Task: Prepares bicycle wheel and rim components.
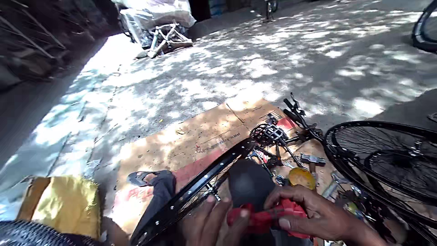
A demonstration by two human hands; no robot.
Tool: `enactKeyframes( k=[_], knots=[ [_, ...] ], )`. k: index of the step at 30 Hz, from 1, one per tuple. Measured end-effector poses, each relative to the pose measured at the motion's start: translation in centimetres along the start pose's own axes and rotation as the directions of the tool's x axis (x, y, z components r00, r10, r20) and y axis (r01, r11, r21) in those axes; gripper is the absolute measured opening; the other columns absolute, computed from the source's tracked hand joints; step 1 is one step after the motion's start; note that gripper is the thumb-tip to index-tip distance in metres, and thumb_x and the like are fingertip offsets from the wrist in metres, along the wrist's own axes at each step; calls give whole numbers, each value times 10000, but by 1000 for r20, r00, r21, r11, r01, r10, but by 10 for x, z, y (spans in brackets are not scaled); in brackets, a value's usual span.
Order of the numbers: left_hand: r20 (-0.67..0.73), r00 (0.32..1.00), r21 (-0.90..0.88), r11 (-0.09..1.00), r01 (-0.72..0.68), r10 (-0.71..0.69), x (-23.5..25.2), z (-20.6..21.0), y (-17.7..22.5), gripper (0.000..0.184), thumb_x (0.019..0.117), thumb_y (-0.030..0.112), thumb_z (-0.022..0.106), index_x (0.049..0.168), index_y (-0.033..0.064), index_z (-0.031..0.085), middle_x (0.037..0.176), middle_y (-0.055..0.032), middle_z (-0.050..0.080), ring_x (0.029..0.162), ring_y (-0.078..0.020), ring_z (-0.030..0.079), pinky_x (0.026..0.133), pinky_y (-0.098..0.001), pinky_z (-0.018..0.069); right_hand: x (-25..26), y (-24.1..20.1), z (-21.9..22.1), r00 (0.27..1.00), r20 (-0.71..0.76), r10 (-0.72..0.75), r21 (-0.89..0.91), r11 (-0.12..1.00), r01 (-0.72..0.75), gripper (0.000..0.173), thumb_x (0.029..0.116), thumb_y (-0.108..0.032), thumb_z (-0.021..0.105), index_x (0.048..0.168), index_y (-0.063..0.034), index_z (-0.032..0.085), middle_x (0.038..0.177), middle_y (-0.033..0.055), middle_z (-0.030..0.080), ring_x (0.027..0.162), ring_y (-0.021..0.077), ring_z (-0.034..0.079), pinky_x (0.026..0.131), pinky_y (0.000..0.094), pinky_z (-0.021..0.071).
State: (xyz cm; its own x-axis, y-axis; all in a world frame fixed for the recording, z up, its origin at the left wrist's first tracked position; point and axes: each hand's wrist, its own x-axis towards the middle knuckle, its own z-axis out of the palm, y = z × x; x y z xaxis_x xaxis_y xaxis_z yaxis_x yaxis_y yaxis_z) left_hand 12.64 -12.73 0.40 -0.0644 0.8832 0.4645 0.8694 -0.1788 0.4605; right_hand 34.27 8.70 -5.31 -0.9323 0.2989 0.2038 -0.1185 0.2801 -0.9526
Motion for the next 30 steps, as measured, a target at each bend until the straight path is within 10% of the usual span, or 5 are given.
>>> enactKeyframes(
  k=[7, 10, 13, 21, 30],
  knots=[
    [104, 866, -398, 778, 486, -489, -48, 18, -44, 433, 1027, 302, 612, 1382, 56, 582, 807, -31, 697, 645, -144, 655, 610, -370, 589, 92, 11, 74, 1000, 2, 4, 8, 1000, -4, 502, 893, -360, 788, 1314, -147, 618, 1018, 9, 734, 877, 145, 718, 774, 346, 632],
    [319, 760, -592, 507, 627, -567, -85, 7, -53, 403, 1000, 187, 649, 1374, 51, 588, 916, -55, 722, 738, -148, 683, 694, -351, 601, 96, 30, 110, 989, -142, 32, 40, 999, -26, 410, 895, -312, 792, 1244, -134, 672, 1118, 43, 718, 912, 191, 720, 774, 379, 643],
    [335, 654, -662, 325, 676, -678, -118, 11, -58, 341, 985, 128, 639, 1314, 43, 625, 924, -62, 715, 742, -155, 683, 675, -338, 597, 91, 46, 141, 979, -161, -121, -451, 892, 36, 279, 917, -422, 708, 1126, -243, 759, 1270, -24, 659, 1167, 148, 624, 928, 398, 575],
    [246, 620, -504, 449, 738, -745, -140, 19, -66, 253, 965, 217, 648, 1188, 120, 717, 899, 11, 730, 750, -84, 685, 714, -301, 594, 74, 47, 175, 963, 85, -255, -507, 821, 262, 201, 1006, -342, 638, 1102, -236, 780, 1090, -70, 758, 1010, 87, 692, 874, 302, 582],
    [302, 598, -355, 494, 794, -743, -139, 19, -80, 340, 924, 340, 711, 1226, 185, 717, 924, 0, 739, 794, -109, 693, 774, -363, 585, 73, 61, 185, 988, 150, 33, -267, 964, 9, 150, 910, -260, 740, 1038, -199, 791, 909, -96, 773, 809, 9, 723, 747, 267, 630]
  ],
)
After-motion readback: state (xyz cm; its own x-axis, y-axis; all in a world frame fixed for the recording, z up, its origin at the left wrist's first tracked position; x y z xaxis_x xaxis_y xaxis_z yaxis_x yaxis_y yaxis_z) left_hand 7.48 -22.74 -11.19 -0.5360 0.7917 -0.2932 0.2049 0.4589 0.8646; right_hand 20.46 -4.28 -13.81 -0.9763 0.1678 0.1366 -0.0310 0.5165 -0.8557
